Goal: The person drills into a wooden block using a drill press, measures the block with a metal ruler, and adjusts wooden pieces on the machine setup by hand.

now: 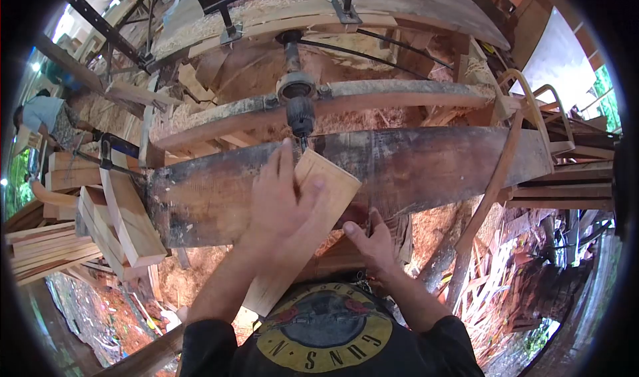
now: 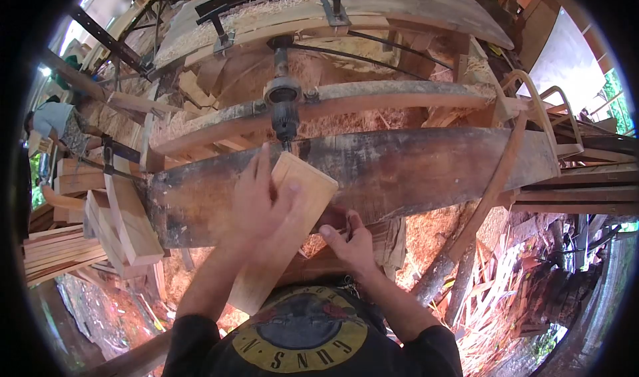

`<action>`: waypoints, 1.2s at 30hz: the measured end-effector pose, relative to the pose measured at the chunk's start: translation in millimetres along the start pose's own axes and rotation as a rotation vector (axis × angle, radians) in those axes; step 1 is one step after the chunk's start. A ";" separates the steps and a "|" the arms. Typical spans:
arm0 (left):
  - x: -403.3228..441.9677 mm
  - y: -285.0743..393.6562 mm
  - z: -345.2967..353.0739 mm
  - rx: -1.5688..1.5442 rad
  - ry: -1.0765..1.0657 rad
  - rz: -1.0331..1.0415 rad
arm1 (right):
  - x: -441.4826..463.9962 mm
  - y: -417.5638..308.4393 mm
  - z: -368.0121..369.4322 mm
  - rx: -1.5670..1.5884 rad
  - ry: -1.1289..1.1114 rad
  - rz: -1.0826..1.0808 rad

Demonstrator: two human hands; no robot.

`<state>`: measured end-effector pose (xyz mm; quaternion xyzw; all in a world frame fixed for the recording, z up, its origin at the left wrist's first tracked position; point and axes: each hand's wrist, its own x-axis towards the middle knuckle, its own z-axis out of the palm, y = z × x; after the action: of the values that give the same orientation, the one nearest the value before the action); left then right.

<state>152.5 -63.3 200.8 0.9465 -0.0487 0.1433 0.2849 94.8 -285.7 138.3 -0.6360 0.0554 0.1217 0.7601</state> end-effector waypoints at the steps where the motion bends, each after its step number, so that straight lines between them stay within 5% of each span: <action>1: -0.3 -5.7 -1.6 -0.015 0.011 -0.046 | 1.0 0.9 4.3 -0.029 0.001 -0.014; 5: -2.9 -3.1 -28.7 -0.353 -0.299 -0.454 | 8.9 10.7 17.2 -0.111 0.016 -0.051; 8: -14.7 -17.1 -22.9 -0.392 -0.287 -0.274 | 16.5 15.5 24.2 -0.067 0.029 -0.068; 23: -7.3 -49.3 -35.8 -0.536 0.181 -0.503 | 92.9 -48.0 86.8 -0.279 -0.119 -0.241; 36: -49.4 -50.9 -44.1 -0.474 0.242 -0.513 | 73.6 -40.9 65.2 -0.522 -0.146 -0.552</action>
<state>103.4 4.0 194.5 0.8118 0.1923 0.1629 0.5267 171.7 -220.0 171.8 -0.7886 -0.2050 -0.0323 0.5789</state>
